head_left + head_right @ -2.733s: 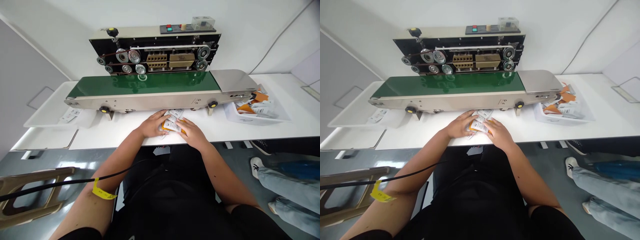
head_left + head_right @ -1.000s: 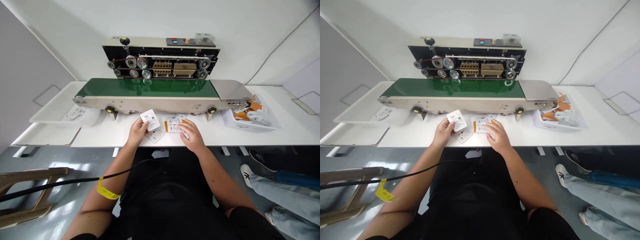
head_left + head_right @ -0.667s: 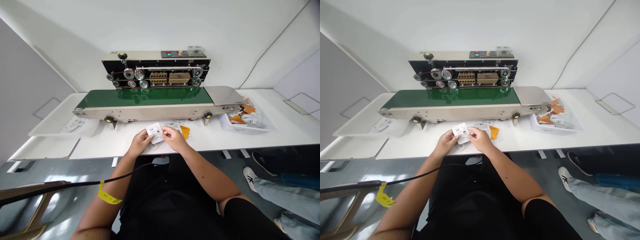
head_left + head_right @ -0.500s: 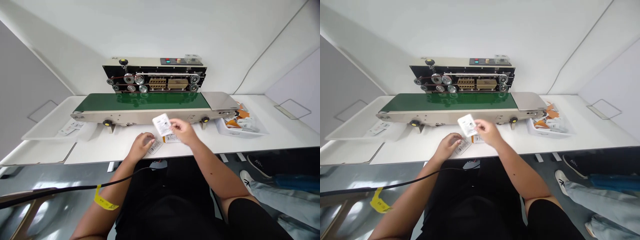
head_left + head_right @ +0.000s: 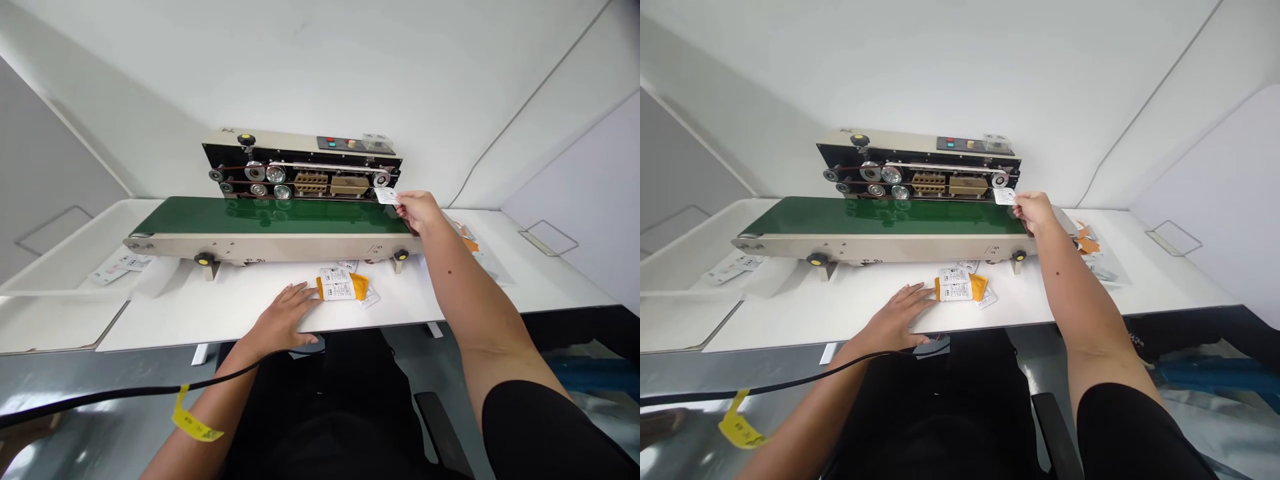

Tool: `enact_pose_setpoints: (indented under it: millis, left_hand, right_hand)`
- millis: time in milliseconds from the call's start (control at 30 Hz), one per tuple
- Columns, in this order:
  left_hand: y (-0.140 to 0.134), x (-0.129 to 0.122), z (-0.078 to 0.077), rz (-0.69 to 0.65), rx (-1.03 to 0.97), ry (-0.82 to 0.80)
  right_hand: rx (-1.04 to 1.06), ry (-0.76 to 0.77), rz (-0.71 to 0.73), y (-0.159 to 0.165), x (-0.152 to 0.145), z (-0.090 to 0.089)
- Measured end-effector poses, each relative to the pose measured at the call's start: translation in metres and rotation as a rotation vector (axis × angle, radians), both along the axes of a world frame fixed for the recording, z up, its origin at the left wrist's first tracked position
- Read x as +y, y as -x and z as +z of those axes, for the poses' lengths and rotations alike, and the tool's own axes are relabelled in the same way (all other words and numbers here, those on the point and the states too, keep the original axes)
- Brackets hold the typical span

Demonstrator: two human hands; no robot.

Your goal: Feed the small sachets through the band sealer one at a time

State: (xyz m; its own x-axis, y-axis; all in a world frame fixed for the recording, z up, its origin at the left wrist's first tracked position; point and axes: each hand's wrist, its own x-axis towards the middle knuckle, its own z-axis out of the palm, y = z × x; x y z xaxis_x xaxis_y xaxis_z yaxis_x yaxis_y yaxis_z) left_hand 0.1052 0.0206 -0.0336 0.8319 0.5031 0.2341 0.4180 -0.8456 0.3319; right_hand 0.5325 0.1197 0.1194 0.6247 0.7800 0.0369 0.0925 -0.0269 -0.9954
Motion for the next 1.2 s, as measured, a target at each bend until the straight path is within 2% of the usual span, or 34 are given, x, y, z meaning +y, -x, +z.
enact_pose_setpoints:
  millis: [67,167,233,300,333,367,467,533,600,733,800,867,900,967,1200]
  left_hand:
    - [0.000,0.000,-0.001,0.002,0.012,-0.004]
    - [-0.001,-0.001,-0.002,0.010,0.024,-0.006]
    - [0.000,-0.001,-0.002,0.004,0.005,-0.003]
    - [0.000,-0.002,-0.001,-0.025,-0.030,0.013]
    - [0.000,-0.003,0.000,-0.044,-0.050,0.028]
    - [0.000,-0.004,0.002,-0.056,-0.074,0.045]
    - [0.002,-0.009,0.007,-0.028,-0.182,0.116]
    - [0.003,-0.009,0.010,0.042,-0.300,0.155]
    - [0.004,-0.007,0.010,0.130,-0.428,0.177]
    - [0.005,0.003,0.006,0.388,-0.633,0.297]
    - [0.006,0.008,0.002,0.534,-0.771,0.453]
    - [0.005,0.011,-0.002,0.624,-0.925,0.652]
    - [0.005,0.012,-0.003,0.635,-0.974,0.731]
    - [0.004,0.013,-0.004,0.627,-1.018,0.791]
    - [0.004,0.011,-0.003,0.530,-0.960,0.768]
  right_hand:
    - [-0.007,0.009,0.042,0.007,0.007,0.001]
    - [-0.209,-0.081,-0.044,0.021,-0.003,0.001]
    - [-0.451,-0.215,-0.160,0.039,-0.027,-0.008]
    - [-0.655,-0.340,-0.207,0.068,-0.064,-0.028]
    - [-0.698,-0.374,-0.165,0.086,-0.084,-0.043]
    - [-0.721,-0.378,-0.043,0.105,-0.104,-0.060]
    - [-0.746,-0.341,0.436,0.160,-0.154,-0.115]
    - [-0.755,-0.342,0.597,0.185,-0.172,-0.143]
    - [-0.757,-0.349,0.629,0.198,-0.179,-0.158]
    - [-0.705,-0.302,0.585,0.196,-0.174,-0.164]
    - [-0.698,-0.263,0.574,0.192,-0.172,-0.164]
    - [-0.720,-0.232,0.572,0.190,-0.171,-0.166]
    - [-0.730,-0.218,0.573,0.189,-0.172,-0.167]
    - [-0.739,-0.198,0.578,0.190,-0.173,-0.169]
    - [-0.708,-0.200,0.604,0.190,-0.173,-0.167]
